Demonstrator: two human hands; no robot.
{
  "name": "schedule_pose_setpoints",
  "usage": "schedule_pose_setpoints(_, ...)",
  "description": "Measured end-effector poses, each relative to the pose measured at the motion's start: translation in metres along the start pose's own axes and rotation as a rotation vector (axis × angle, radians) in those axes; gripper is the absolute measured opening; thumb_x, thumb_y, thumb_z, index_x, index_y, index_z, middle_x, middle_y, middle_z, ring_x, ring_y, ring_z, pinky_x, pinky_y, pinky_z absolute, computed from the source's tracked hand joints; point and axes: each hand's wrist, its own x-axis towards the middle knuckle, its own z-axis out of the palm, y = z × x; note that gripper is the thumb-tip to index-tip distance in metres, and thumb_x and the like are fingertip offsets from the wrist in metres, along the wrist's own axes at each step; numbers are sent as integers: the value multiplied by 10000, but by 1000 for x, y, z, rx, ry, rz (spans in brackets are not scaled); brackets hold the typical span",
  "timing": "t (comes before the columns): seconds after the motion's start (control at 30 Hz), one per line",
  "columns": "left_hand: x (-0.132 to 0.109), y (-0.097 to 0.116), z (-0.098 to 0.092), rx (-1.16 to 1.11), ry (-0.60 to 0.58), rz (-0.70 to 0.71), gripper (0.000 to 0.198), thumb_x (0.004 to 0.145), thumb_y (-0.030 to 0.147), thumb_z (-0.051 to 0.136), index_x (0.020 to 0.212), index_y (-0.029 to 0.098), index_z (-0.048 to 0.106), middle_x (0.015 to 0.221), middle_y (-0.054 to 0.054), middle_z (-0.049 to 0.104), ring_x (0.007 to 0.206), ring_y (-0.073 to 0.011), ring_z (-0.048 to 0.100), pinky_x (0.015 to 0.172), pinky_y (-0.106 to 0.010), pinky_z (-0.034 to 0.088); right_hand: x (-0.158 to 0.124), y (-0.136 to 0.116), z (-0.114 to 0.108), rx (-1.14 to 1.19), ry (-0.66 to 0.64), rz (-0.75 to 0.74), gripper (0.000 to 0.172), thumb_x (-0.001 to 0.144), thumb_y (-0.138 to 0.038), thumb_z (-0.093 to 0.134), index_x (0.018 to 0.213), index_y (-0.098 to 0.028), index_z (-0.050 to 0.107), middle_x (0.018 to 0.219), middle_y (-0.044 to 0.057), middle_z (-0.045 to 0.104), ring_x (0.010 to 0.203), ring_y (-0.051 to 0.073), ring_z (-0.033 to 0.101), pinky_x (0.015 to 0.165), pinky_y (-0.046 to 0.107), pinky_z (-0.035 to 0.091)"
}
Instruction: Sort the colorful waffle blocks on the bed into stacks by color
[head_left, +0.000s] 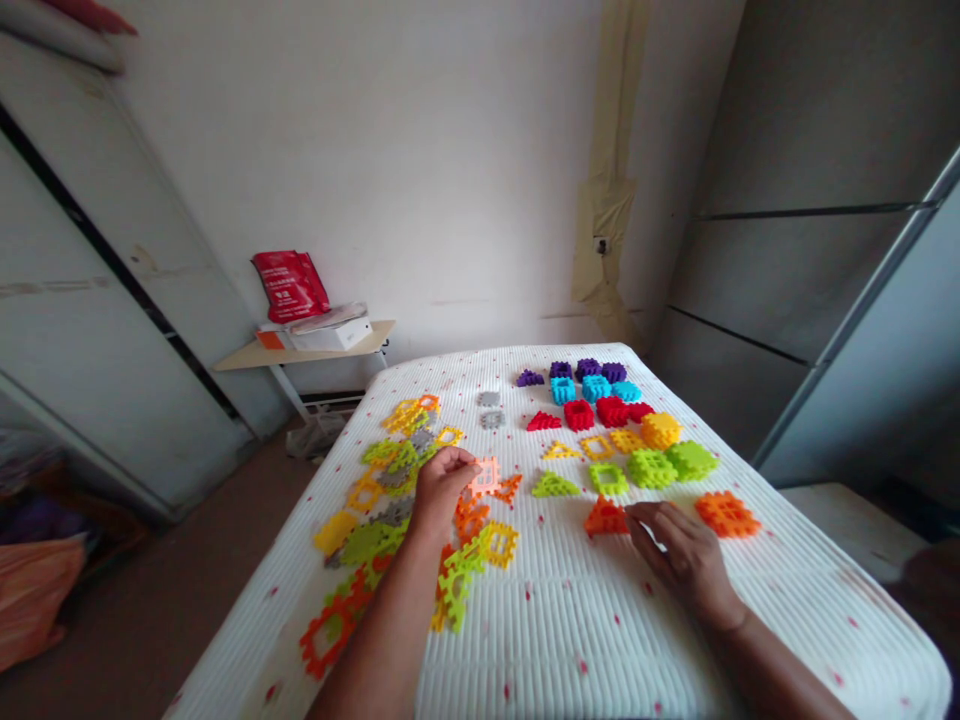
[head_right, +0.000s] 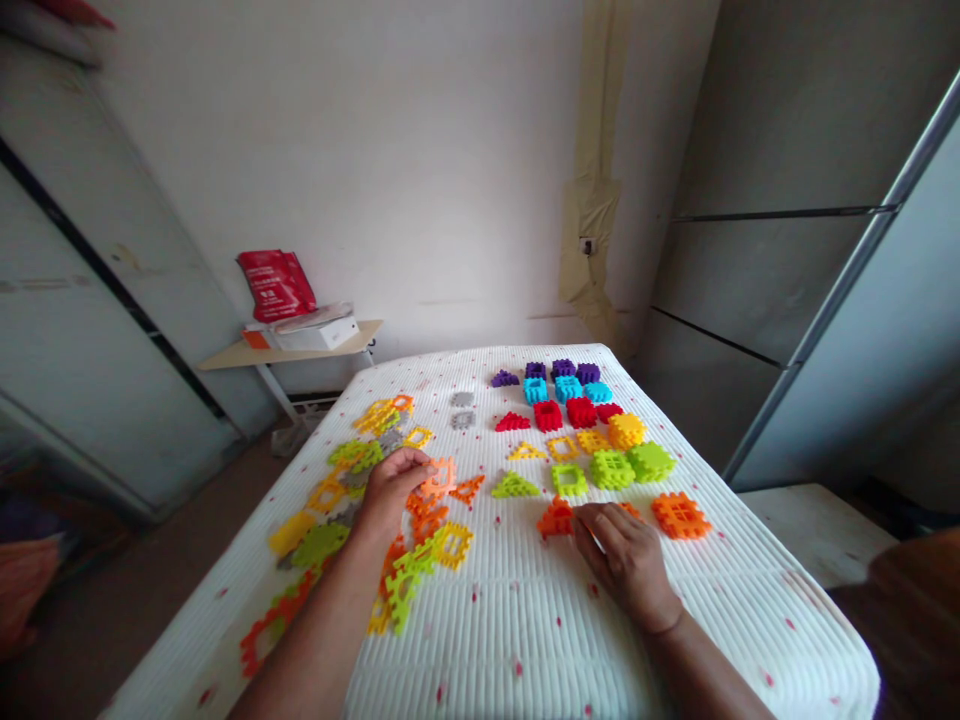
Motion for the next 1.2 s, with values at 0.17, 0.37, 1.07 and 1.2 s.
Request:
schedule_pose_setpoints(0.17, -31, -12, 19, -361, -49, -153, 236, 566, 261, 665, 709, 179, 495, 617, 58, 550, 524, -78, 524, 513, -198, 428, 3, -15, 0, -11, -29, 6, 101, 880, -169, 502, 902, -172, 600, 776, 63, 663, 677, 148, 624, 614, 264, 509)
schedule_pose_setpoints(0.37, -54, -12, 40, -424, -118, -125, 345, 594, 248, 705, 844, 208, 471, 728, 49, 597, 622, -109, 599, 576, -235, 503, 21, -63, 20, 1, -160, 109, 323, 852, -356, 560, 1108, -159, 570, 1013, 128, 665, 920, 237, 625, 782, 371, 531)
schedule_pose_setpoints(1.07, -68, -14, 40, -359, -181, -109, 433, 703, 335, 673, 1100, 175, 611, 811, -13, 670, 745, -133, 609, 704, -229, 458, 40, -73, 43, 7, -185, 179, 430, 800, -200, 554, 1221, -138, 493, 1094, 127, 640, 981, 257, 580, 904, 435, 474)
schedule_pose_setpoints(1.2, -67, -8, 40, -315, -150, -67, 400, 731, 402, 638, 1041, 150, 659, 1023, -83, 682, 943, -199, 610, 799, -271, 463, 38, -72, 43, 19, -196, 177, 452, 790, -193, 553, 1234, -145, 482, 1089, 116, 647, 957, 250, 579, 883, 430, 481)
